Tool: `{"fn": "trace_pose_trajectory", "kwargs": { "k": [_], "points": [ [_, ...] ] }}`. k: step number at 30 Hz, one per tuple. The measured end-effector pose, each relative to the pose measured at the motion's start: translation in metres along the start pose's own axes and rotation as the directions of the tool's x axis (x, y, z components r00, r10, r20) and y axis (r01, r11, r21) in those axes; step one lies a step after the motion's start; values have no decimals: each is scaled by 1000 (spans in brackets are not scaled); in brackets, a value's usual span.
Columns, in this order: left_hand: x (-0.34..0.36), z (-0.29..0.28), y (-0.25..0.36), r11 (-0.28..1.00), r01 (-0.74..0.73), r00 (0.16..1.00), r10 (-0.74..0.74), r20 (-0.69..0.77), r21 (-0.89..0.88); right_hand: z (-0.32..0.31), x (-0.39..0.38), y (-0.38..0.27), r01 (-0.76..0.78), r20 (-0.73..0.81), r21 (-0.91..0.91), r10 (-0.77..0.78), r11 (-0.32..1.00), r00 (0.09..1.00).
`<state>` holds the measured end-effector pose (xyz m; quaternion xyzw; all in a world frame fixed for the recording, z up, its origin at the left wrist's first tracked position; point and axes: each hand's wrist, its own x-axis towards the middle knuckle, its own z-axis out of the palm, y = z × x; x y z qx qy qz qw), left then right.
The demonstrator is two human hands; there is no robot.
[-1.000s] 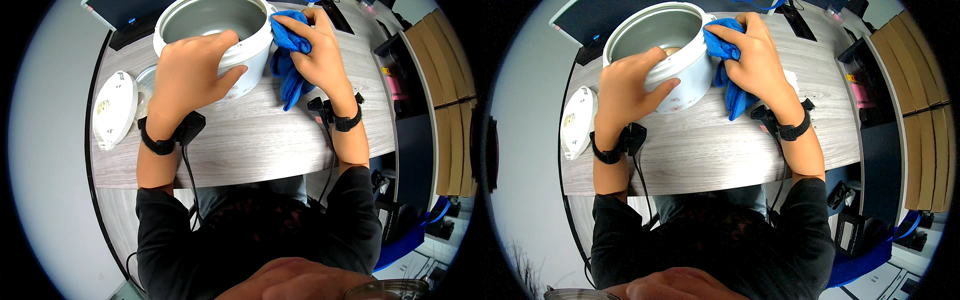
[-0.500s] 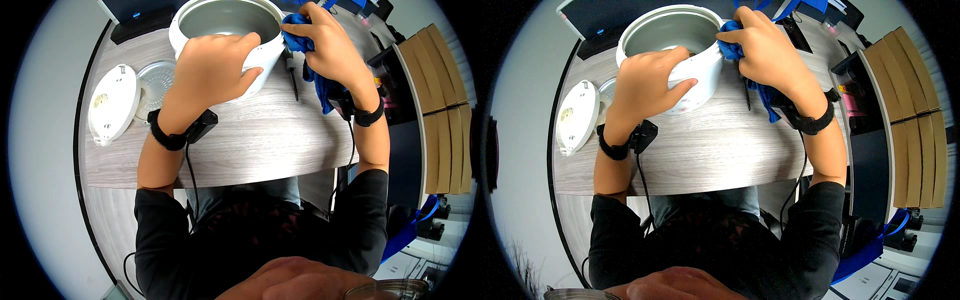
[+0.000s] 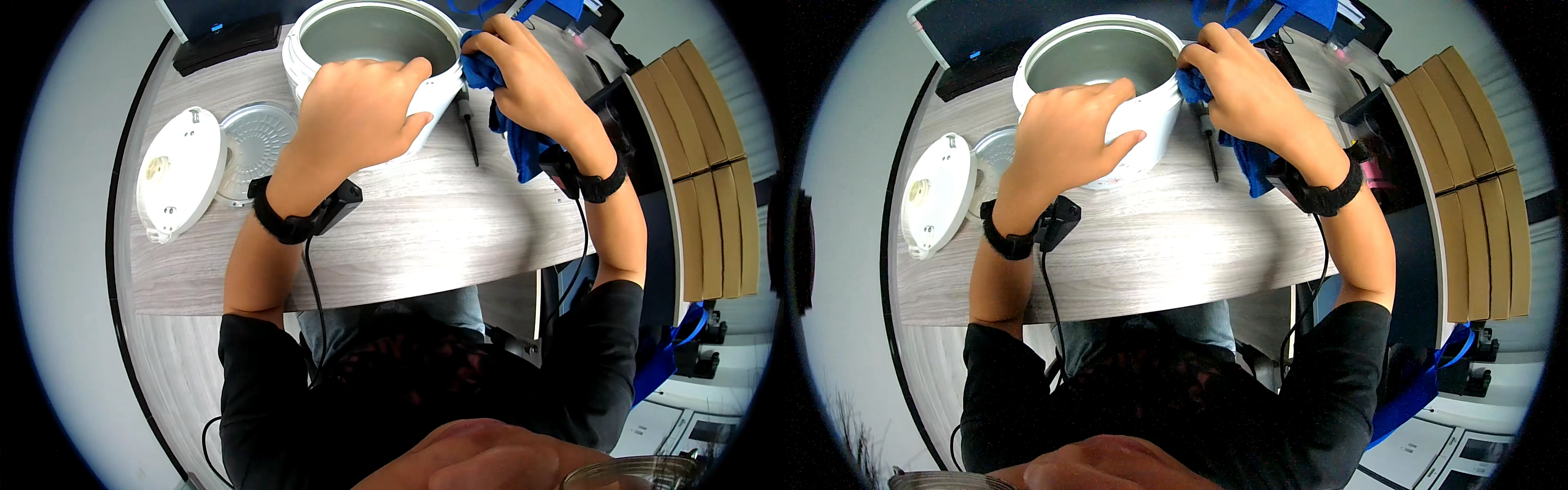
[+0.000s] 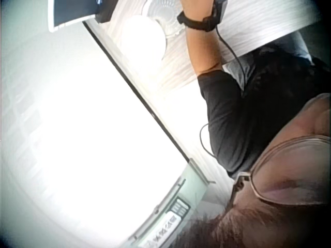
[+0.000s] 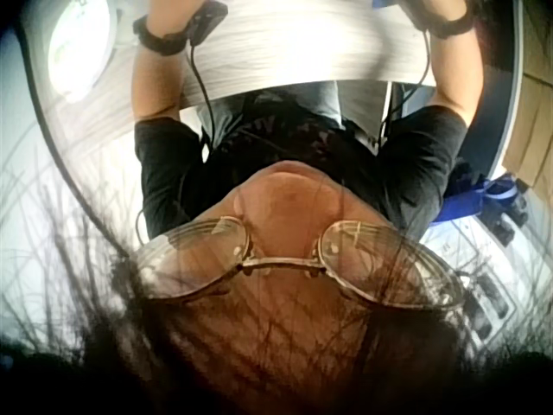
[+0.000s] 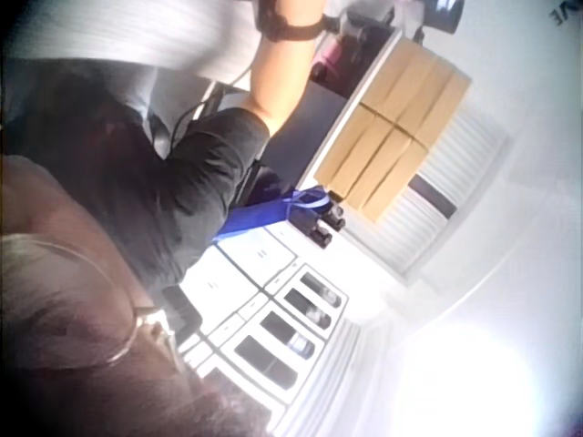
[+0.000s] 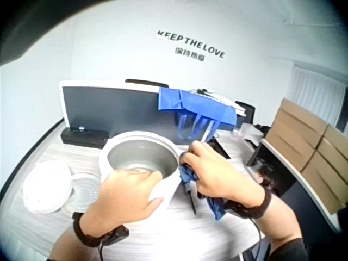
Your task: The person wipes the exterior and interior of a white cylindrical appliance with a blue cloth, then wipes a circular metal lid. The person rotates the appliance to reach different sides and wipes the lid's surface and edges.
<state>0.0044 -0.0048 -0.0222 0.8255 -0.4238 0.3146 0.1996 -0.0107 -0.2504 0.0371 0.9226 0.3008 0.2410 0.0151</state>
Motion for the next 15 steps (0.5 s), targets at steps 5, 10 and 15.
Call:
{"fn": "trace_pose_trajectory", "kwargs": {
  "k": [5, 10, 15],
  "points": [
    [0, 0, 0, 1000, 13, 1000, -12, 15, -19, -5, 0, -7, 32, 7, -35, -32, 999, 999],
    [2, 1, 1, 999, 40, 998, -40, 43, -8, -7, 4, 1, 33, 66, -81, -27, 996, 997],
    [2, 0, 1, 997, 73, 996, -72, 45, -14, -1, 8, 1, 50, 55, -84, -46, 995, 997]
  ]
}}
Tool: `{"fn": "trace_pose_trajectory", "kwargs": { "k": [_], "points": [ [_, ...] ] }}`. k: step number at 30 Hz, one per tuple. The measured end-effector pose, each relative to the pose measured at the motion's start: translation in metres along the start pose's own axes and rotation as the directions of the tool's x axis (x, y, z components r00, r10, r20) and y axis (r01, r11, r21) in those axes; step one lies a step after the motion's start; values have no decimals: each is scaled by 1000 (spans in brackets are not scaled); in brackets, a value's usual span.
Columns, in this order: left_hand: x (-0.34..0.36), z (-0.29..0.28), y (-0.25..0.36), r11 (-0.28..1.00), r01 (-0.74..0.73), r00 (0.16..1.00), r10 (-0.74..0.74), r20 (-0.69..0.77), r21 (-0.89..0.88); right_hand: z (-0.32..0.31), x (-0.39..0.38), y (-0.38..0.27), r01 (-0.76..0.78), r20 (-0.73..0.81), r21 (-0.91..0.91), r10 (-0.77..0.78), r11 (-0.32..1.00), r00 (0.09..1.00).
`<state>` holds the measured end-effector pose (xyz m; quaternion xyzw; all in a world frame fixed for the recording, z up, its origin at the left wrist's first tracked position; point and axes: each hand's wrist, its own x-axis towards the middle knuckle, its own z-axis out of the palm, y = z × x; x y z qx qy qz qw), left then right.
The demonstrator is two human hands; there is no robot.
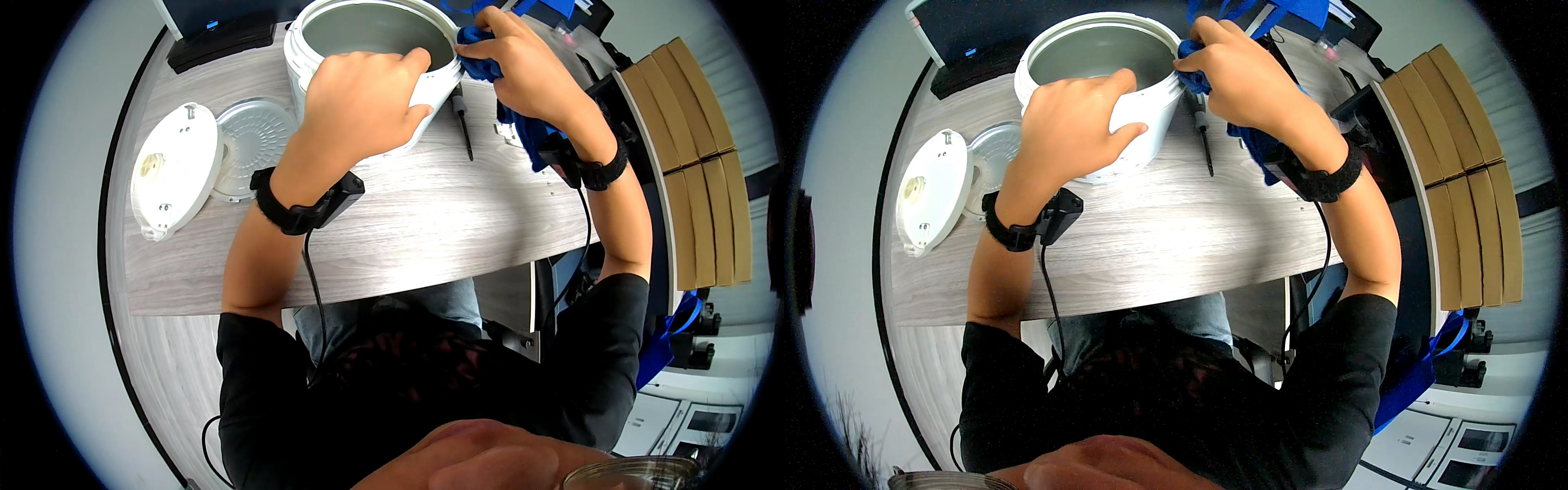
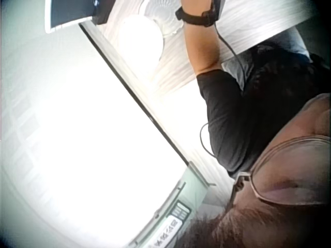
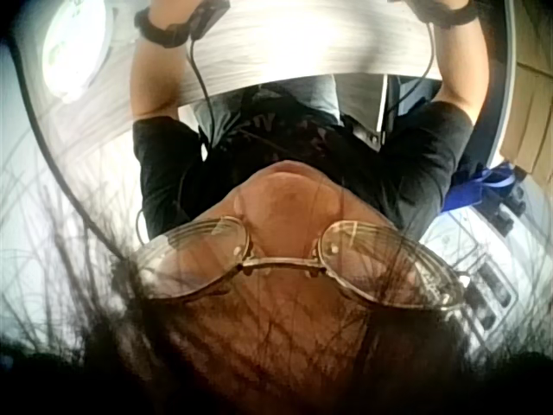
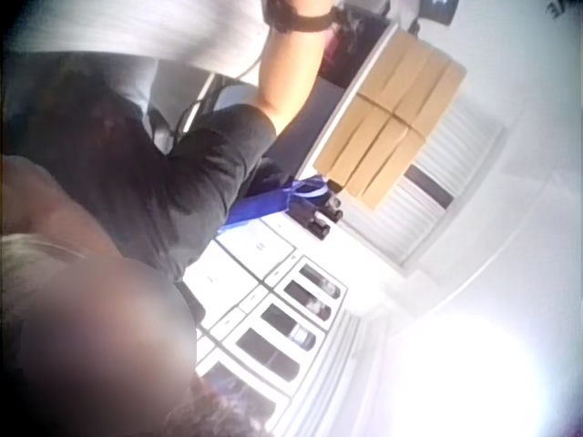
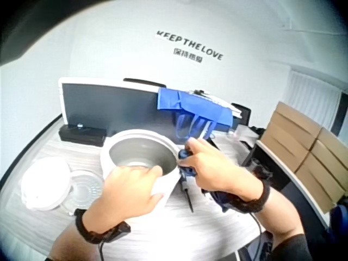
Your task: The person wipes the exterior and interior of a white cylindrical appliance with a blue cloth, then wipes a circular metal lid. The person rotates the appliance to reach different sides and wipes the lid's surface and edges.
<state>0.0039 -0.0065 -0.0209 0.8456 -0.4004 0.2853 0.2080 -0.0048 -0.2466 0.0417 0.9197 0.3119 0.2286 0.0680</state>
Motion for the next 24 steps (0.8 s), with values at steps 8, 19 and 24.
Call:
{"fn": "trace_pose_trajectory", "kwargs": {
  "k": [8, 19, 24],
  "points": [
    [1, -1, 0, 997, 61, 998, -62, -5, -42, -24, -6, -33, 60, 46, 76, -64, 995, 997],
    [2, 0, -1, 998, 33, 998, -36, -43, -61, -26, 5, -46, 130, 31, 185, -138, 974, 990],
    [1, -5, -2, 996, 34, 999, -35, -9, -82, -64, 14, -45, -22, 339, 209, -52, 978, 939]
  ]
}}
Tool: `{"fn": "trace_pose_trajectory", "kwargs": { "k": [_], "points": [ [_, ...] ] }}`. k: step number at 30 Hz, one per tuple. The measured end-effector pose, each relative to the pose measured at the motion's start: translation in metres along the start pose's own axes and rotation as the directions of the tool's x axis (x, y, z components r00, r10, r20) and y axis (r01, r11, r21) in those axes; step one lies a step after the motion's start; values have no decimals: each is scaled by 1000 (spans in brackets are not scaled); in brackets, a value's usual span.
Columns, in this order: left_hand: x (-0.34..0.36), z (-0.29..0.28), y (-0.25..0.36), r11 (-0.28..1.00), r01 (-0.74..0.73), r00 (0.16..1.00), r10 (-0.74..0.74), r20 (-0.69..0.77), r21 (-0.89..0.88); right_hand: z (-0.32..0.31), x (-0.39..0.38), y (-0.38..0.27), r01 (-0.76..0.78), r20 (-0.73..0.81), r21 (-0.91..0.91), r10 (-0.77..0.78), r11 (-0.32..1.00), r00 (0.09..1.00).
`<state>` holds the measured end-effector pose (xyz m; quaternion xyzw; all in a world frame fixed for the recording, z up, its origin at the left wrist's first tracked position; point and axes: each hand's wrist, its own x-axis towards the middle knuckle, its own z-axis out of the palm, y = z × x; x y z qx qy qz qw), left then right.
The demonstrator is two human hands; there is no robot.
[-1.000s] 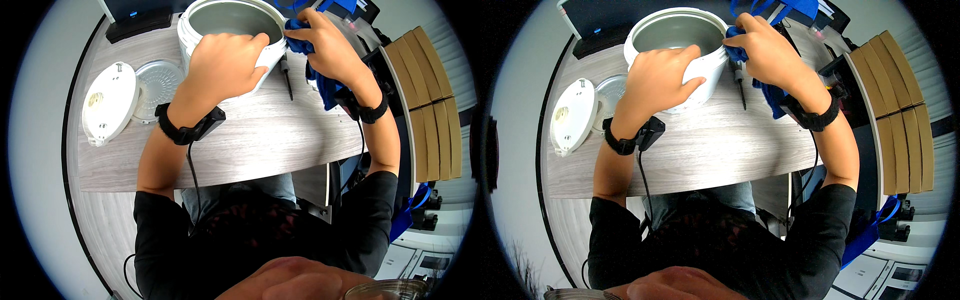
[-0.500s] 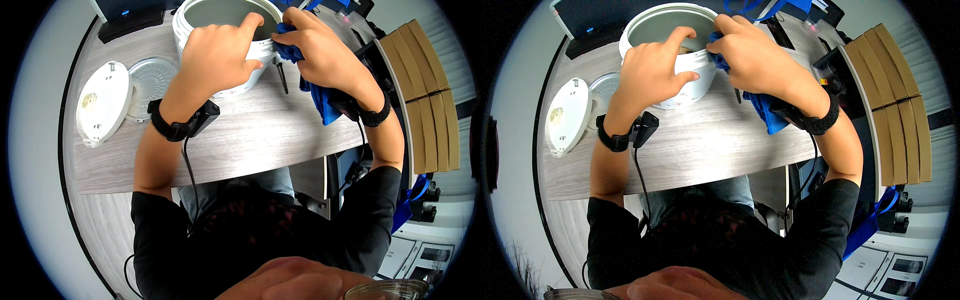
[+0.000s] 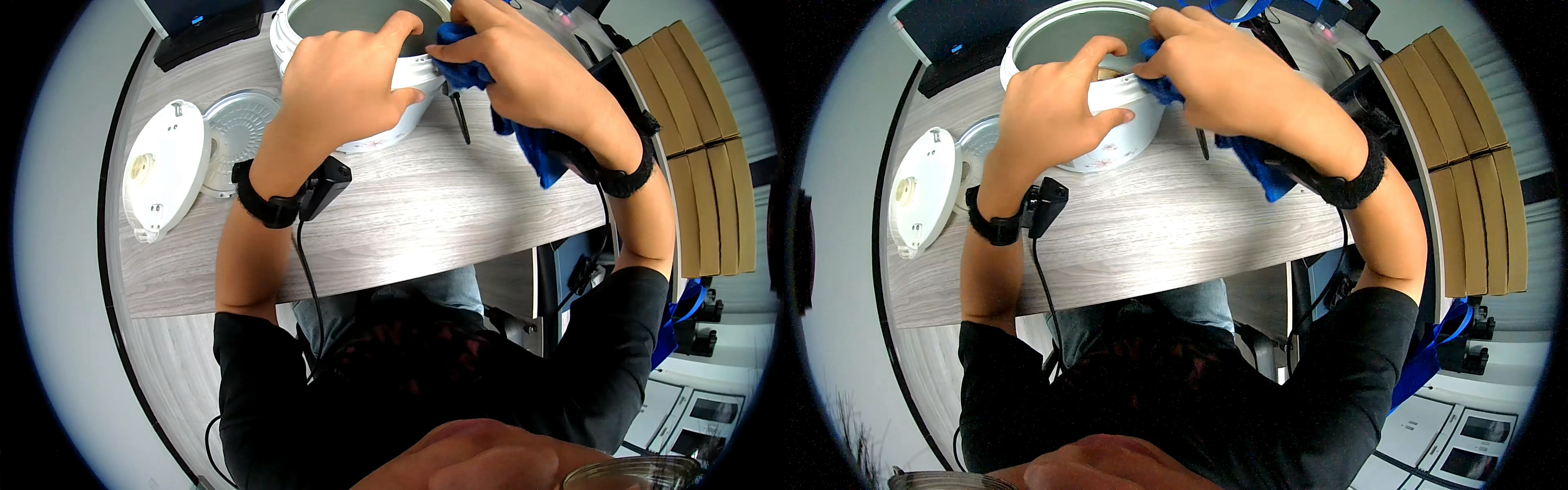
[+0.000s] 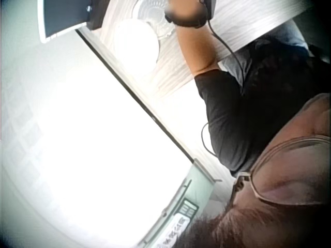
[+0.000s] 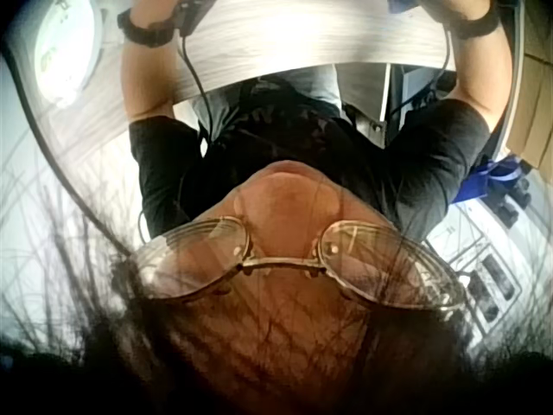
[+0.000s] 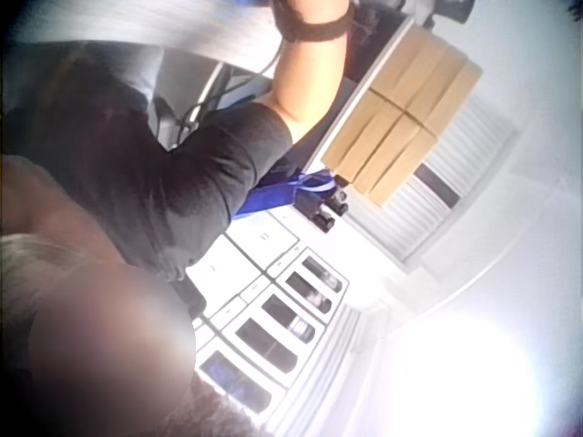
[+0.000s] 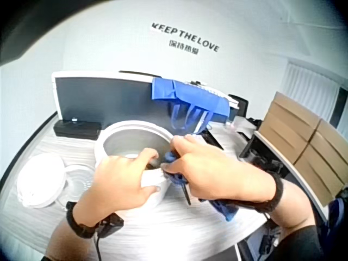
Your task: The person wipes the exterior and interior of a white cylindrical appliance with a blue cloth, then wipes a circular metal lid. The person rotates the appliance to reach different sides and wipes the lid's surface and edges.
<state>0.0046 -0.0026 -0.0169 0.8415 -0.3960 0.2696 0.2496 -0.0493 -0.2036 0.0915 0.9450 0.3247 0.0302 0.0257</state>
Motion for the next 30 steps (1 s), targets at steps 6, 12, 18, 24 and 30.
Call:
{"fn": "trace_pose_trajectory", "kwargs": {
  "k": [6, 12, 18, 24, 30],
  "points": [
    [1, 4, 0, 1000, 0, 1000, 0, 32, 12, 20, 1, 49, -55, -96, -122, 43, 991, 994],
    [2, 4, -2, 1000, 13, 1000, -13, 17, 9, 24, 5, 54, -56, -126, -80, 45, 995, 991],
    [2, 3, -2, 1000, -14, 1000, 14, -6, -8, 27, 1, 53, -23, -199, 5, 24, 1000, 980],
    [2, 2, 1, 1000, 13, 1000, -14, 25, 7, 20, -3, 36, 42, -162, -19, -45, 999, 986],
    [2, 0, 2, 999, 31, 999, -32, 28, 22, -1, 3, 4, 109, -85, 83, -102, 991, 991]
  ]
}}
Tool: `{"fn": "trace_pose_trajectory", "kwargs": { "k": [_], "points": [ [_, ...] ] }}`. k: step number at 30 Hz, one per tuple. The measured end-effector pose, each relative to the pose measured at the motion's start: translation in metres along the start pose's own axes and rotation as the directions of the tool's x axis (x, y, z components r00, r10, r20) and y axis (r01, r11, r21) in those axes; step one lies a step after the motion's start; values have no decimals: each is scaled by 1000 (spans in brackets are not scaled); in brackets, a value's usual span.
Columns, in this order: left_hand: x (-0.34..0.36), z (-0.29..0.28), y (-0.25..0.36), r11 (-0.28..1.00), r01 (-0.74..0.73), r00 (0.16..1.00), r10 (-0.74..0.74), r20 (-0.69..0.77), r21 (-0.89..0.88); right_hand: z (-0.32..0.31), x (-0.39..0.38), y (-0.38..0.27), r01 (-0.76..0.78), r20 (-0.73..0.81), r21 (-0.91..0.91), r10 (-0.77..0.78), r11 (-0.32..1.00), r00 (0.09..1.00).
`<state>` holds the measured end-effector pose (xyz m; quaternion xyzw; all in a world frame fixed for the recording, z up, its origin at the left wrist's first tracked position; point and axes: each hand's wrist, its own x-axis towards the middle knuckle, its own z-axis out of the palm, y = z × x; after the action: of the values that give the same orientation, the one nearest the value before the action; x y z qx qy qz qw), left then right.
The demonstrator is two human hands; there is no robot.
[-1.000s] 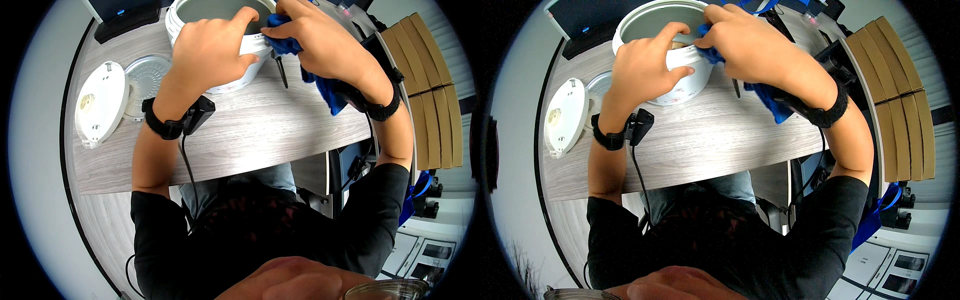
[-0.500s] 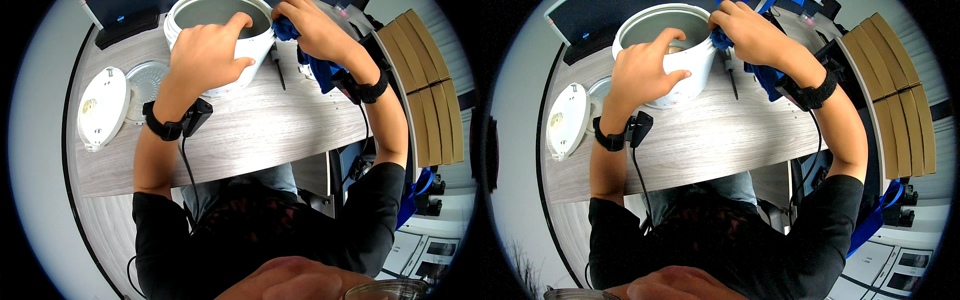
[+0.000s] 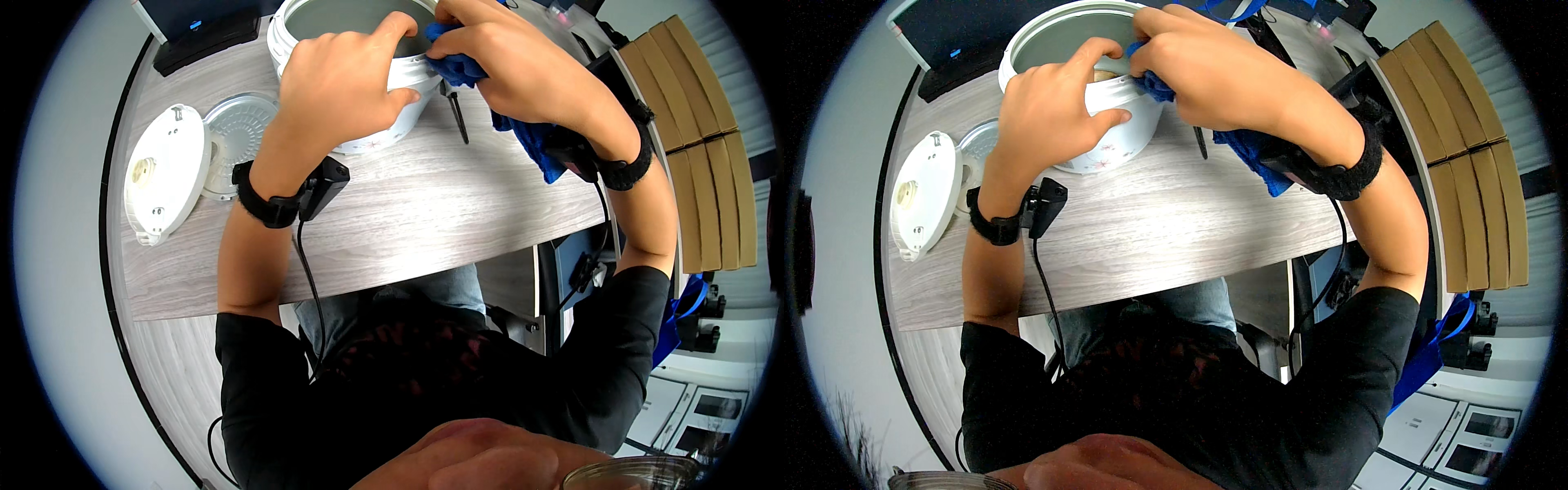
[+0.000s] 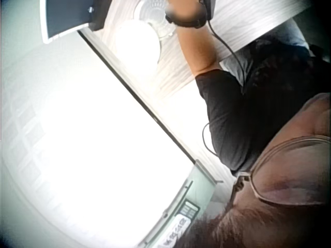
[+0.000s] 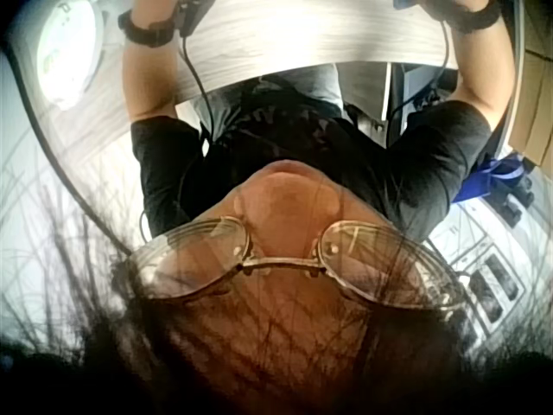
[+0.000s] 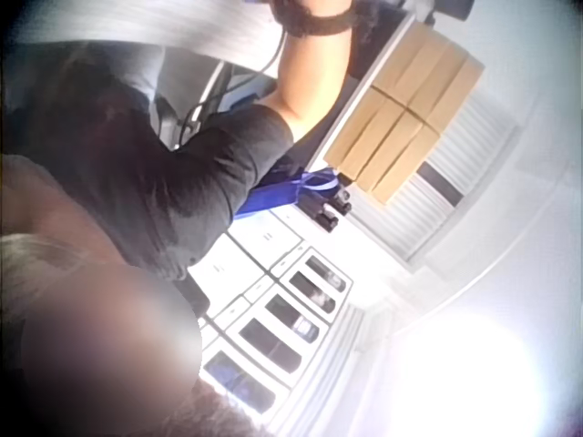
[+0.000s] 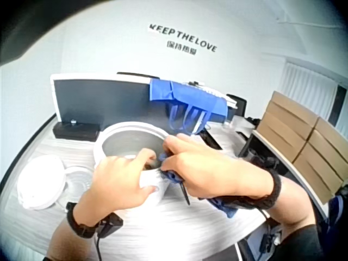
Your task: The person wipes the exterior and interior of a white cylindrical appliance with a blue cloth, then wipes a circular metal lid. The person rotates the appliance to reach different sides and wipes the lid's surface and edges.
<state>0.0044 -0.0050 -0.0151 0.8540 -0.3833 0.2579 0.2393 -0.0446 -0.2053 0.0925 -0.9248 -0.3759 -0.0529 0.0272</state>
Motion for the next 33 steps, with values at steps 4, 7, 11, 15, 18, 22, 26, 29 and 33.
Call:
{"fn": "trace_pose_trajectory", "kwargs": {
  "k": [4, 7, 11, 15, 18, 22, 26, 29, 33],
  "points": [
    [0, 3, -2, 998, -57, 996, 54, -77, -31, -3, 3, -1, 9, 47, 22, -10, 1000, 999],
    [0, 1, -1, 998, -55, 997, 54, -54, -25, -1, 2, 5, 29, 29, -24, -28, 999, 999],
    [0, -2, -1, 998, -62, 997, 61, -38, -28, 3, -2, 12, 42, 5, -168, -42, 985, 999],
    [-1, 3, -5, 994, -95, 995, 93, -47, -57, 8, -7, 23, -136, -2, -246, 139, 960, 990],
    [0, 0, -4, 993, -100, 995, 98, -33, -55, 18, -10, 46, -147, -110, -271, 121, 951, 987],
    [0, 0, -4, 995, -97, 994, 96, -45, -32, 18, -7, 54, -149, -107, -206, 129, 967, 986],
    [1, -1, 2, 1000, 25, 999, -25, 20, 1, 19, -6, 43, -122, -75, -159, 111, 980, 991],
    [2, -1, 2, 1000, -1, 1000, 1, -15, 0, 12, -8, 23, -57, -25, -110, 54, 992, 998],
    [2, 2, 1, 1000, -18, 997, 17, -69, -16, 6, -2, 2, 42, 21, -111, -39, 993, 999]
  ]
}}
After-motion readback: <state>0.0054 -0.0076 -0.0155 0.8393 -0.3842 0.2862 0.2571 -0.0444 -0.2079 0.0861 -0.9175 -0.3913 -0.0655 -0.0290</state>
